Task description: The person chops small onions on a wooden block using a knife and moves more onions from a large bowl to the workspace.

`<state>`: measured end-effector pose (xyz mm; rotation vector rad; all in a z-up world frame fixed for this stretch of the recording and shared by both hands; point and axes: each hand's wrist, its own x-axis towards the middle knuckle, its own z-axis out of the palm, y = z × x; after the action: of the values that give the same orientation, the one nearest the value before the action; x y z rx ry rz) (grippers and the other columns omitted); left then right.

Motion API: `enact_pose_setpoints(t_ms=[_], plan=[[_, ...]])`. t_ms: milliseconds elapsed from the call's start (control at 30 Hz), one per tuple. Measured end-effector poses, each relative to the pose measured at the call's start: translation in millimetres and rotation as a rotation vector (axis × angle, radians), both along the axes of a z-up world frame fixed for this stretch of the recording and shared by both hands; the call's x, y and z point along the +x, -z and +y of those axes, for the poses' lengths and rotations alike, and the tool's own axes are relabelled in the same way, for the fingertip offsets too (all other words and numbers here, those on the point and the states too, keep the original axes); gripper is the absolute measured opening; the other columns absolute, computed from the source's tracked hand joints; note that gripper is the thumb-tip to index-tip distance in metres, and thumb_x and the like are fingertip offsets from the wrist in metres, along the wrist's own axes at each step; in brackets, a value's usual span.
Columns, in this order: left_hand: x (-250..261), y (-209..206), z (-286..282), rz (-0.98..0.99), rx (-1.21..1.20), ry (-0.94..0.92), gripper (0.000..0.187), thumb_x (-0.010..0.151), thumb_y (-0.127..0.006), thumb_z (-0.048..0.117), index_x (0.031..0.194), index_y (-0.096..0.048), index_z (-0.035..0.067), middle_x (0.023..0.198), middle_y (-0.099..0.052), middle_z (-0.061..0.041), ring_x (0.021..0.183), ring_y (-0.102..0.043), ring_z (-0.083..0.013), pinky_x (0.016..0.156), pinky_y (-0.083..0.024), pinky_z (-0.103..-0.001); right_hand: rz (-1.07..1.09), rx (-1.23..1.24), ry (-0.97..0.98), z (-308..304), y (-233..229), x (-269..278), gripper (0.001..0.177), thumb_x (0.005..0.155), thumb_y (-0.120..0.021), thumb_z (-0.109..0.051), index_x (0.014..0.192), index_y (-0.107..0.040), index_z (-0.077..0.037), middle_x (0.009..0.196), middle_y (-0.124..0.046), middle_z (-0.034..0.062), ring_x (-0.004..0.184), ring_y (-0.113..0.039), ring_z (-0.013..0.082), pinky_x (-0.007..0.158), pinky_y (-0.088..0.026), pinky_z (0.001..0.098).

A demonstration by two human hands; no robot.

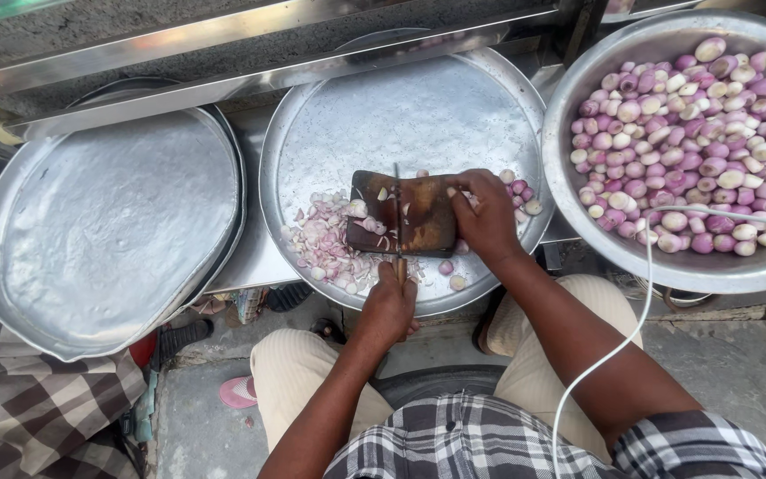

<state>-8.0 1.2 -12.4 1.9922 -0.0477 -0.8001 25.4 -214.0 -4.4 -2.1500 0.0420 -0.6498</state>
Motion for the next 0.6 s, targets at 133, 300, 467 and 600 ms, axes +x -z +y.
enact_pose_setpoints(t_ms=[133,300,467,600], plan=[[13.8,8.1,2.8,0.152,-0.158,-0.030,0.034,0.103,-0.052,0.022,0.120,-0.036,-0.003,0.073,-0.063,-0.017,0.051,-0.068,-0.0254,0.042,-0.057,-0.038,0.471,0.053,-0.015,-20.0,3.2,-43.1,0.019,0.093,-0.069,-0.015,0.110,-0.071,-0.007,0.104,-0.069,0.0111,0.094,-0.068,0.0312,0.084,-0.053,0.0426],[13.1,11.7,18.5,0.061,-0.065,-0.081,0.030,0.102,-0.050,0.019,0.120,-0.037,-0.001,0.072,-0.063,-0.015,0.050,-0.068,-0.0237,0.042,-0.057,-0.037,0.331,-0.460,-0.148,-4.2,20.4,-63.9,0.022,0.084,-0.070,-0.013,0.105,-0.073,-0.007,0.111,-0.069,0.0122,0.101,-0.061,0.0337,0.091,-0.047,0.0463],[10.6,-2.7,42.5,0.033,-0.006,-0.178,0.031,0.103,-0.049,0.021,0.119,-0.035,-0.001,0.072,-0.063,-0.015,0.052,-0.068,-0.0238,0.043,-0.057,-0.036,0.355,-0.535,-0.058,3.3,25.8,-60.1,0.031,0.084,-0.071,-0.018,0.113,-0.070,-0.006,0.109,-0.069,0.0099,0.100,-0.060,0.0303,0.091,-0.046,0.0456],[5.3,-13.4,50.9,-0.054,0.093,-0.196,0.032,0.104,-0.048,0.022,0.120,-0.035,-0.002,0.077,-0.068,-0.019,0.052,-0.070,-0.0247,0.043,-0.057,-0.037,0.468,-0.615,-0.068,6.2,21.9,-65.5,0.025,0.086,-0.073,-0.024,0.107,-0.068,-0.010,0.102,-0.070,0.0044,0.105,-0.062,0.0250,0.098,-0.045,0.0440]])
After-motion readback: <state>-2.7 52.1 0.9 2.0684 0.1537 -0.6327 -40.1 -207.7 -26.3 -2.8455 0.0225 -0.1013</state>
